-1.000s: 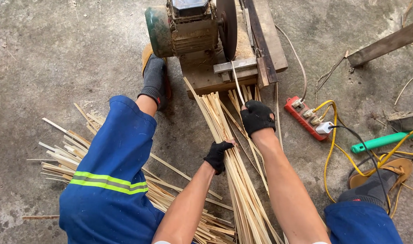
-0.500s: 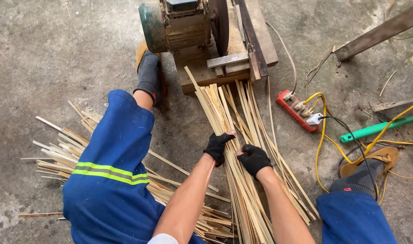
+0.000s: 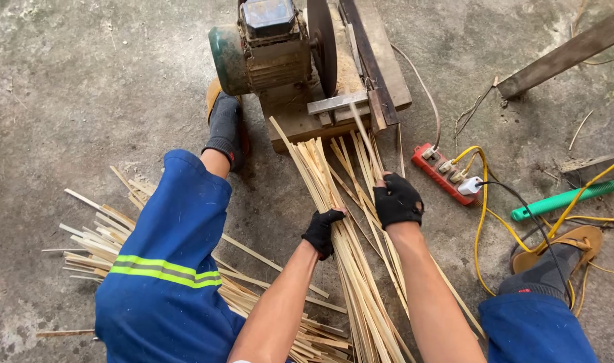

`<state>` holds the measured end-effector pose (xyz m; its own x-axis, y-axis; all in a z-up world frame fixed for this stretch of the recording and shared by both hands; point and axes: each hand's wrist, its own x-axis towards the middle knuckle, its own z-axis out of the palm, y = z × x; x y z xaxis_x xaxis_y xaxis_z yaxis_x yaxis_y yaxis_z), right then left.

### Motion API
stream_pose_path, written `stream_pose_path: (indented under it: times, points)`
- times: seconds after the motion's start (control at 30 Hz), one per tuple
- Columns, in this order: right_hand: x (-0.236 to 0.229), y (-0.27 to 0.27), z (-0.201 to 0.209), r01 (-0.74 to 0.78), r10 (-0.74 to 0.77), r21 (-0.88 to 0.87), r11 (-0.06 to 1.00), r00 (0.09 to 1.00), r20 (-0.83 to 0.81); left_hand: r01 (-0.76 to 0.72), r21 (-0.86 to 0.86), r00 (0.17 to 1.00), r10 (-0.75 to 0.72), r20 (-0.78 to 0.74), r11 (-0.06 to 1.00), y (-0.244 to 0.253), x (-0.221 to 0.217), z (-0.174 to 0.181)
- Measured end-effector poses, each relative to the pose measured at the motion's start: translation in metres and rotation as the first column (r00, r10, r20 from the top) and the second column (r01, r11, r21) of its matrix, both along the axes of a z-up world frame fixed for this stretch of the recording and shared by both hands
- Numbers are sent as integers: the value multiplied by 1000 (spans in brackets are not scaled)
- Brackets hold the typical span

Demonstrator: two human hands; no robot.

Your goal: Splitting and sorting long bamboo strips for furniture manufacturing.

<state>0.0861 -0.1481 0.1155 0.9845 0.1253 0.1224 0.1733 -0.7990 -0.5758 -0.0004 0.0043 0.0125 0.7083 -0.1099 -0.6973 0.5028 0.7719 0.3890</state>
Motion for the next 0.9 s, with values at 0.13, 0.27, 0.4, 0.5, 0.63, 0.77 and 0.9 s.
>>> stream_pose_path:
  times: [0.13,0.27,0.4,0.5,0.63,0.77,0.9]
  points:
    - [17,9,-24,-42,46,-49,998,994,96,-33,-1,999,33,15,999,-2,0,-17]
    - [14,11,-24,11,-16,-195,981,1000,-25,-8,19,1000,8,-13,1000,2,0,-13]
    - [14,16,-10,8,-5,-190,982,1000,15,7,7,1000,-7,-2,1000,1,0,-11]
    - [22,27,-6,-22,23,-171,985,1000,5,13,0,1000,-13,-23,1000,4,0,-8]
    - [47,42,-7,-55,55,-265,963,998,-10,25,0,1000,-25,-8,1000,4,-2,-8]
    - [51,50,10,-76,139,-326,942,975,173,51,52,999,-52,8,997,3,-3,-5]
    - [21,36,23,-72,16,-340,938,987,-162,15,37,997,-18,78,999,1,-1,5]
